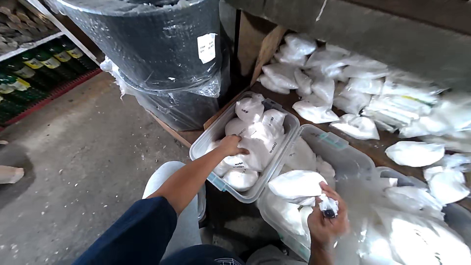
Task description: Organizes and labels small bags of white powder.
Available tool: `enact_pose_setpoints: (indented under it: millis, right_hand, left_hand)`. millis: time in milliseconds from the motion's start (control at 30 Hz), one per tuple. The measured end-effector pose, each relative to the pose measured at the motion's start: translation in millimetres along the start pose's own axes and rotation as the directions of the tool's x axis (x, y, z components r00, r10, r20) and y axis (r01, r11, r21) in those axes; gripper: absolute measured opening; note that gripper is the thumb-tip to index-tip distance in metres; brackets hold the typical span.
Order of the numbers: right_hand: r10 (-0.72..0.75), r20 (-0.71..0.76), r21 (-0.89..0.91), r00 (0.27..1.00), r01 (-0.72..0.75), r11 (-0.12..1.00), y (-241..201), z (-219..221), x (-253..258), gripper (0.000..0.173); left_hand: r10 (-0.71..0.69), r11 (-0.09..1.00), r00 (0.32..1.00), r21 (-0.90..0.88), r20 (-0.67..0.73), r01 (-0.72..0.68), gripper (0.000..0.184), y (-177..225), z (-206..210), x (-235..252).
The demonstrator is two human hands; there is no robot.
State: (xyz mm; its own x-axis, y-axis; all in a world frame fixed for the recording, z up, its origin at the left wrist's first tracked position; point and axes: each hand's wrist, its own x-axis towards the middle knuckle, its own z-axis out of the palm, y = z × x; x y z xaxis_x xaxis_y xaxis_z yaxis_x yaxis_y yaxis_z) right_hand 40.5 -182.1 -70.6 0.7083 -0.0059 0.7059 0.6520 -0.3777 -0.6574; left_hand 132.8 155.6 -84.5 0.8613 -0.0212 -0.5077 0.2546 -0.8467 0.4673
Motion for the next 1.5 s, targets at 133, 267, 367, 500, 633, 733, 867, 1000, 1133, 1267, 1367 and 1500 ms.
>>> enact_pose_setpoints:
  millis: [133, 267, 367, 500, 633, 733, 867, 1000, 1133, 1267, 1367, 1500]
  right_hand:
    - [0.008, -0.01, -0.01, 1.0, -0.008, 1.0, -1, 1, 0, 0.017]
    - [0.004, 0.0, 0.007, 1.0, -0.004, 1.0, -1, 1, 1, 0.017]
    - [-0.011, -0.013, 0.01, 1.0, 0.011, 1.0, 1, 1, 0, 0.016]
    - [0.0, 0.015, 0.012, 1.0, 0.0, 1.0, -1, 0, 2, 0.017]
    - [0.019, -0.007, -0.002, 1.0, -0.019, 1.0, 2, 1, -2, 0.018]
    - [0.018, -0.008, 0.002, 1.0, -0.018, 1.0, 2, 1, -2, 0.02]
    - [0.027, 0.0, 0.03, 1.0, -0.027, 0.999, 1, 3, 0, 0.02]
    - [0.041, -0.003, -0.013, 0.999, -0.041, 0.999, -1, 5, 0, 0.023]
    - [0.036, -0.01, 0.003, 0.999, -0.036, 0.999, -2, 4, 0, 0.021]
    - [0.021, -0.018, 0.008, 1.0, -0.021, 1.0, 1, 0, -5, 0.02]
    - [0.012, -0.028, -0.004, 1.0, -0.012, 1.0, 4, 2, -2, 0.02]
    - [0.005, -0.027, -0.002, 1.0, -0.005, 1.0, 2, 2, -1, 0.02]
  left_hand:
    - [-0.07, 0.997, 0.998, -0.043, 0.012, 0.07, 0.06, -7, -2, 2]
    - [-0.094, 0.992, 0.995, -0.084, 0.02, 0.095, 0.057, -13, -3, 10]
    - [-0.097, 0.989, 0.995, -0.109, 0.02, 0.098, 0.057, -16, -1, 14]
    - [-0.094, 0.978, 0.982, -0.172, 0.162, 0.121, 0.058, -4, 7, -17]
    - [-0.083, 0.987, 0.967, -0.118, 0.24, 0.114, 0.057, -7, 20, -43]
    - [-0.033, 0.999, 0.999, -0.03, 0.04, 0.034, 0.07, 8, 12, -57]
    - [0.178, 0.984, 0.979, -0.04, 0.094, -0.175, 0.08, 25, 57, -66]
    - [0.152, 0.981, 0.961, 0.082, 0.23, -0.175, 0.083, 37, 67, -64]
    - [0.138, 0.989, 0.99, -0.063, 0.039, -0.136, 0.059, 18, 25, -57]
    - [-0.242, 0.949, 0.943, 0.258, 0.227, 0.181, 0.048, -17, -18, -45]
    - [-0.309, 0.928, 0.939, 0.264, 0.149, 0.264, 0.054, -34, -13, -30]
    - [-0.381, 0.9, 0.916, 0.277, 0.127, 0.336, 0.079, -28, -5, -16]
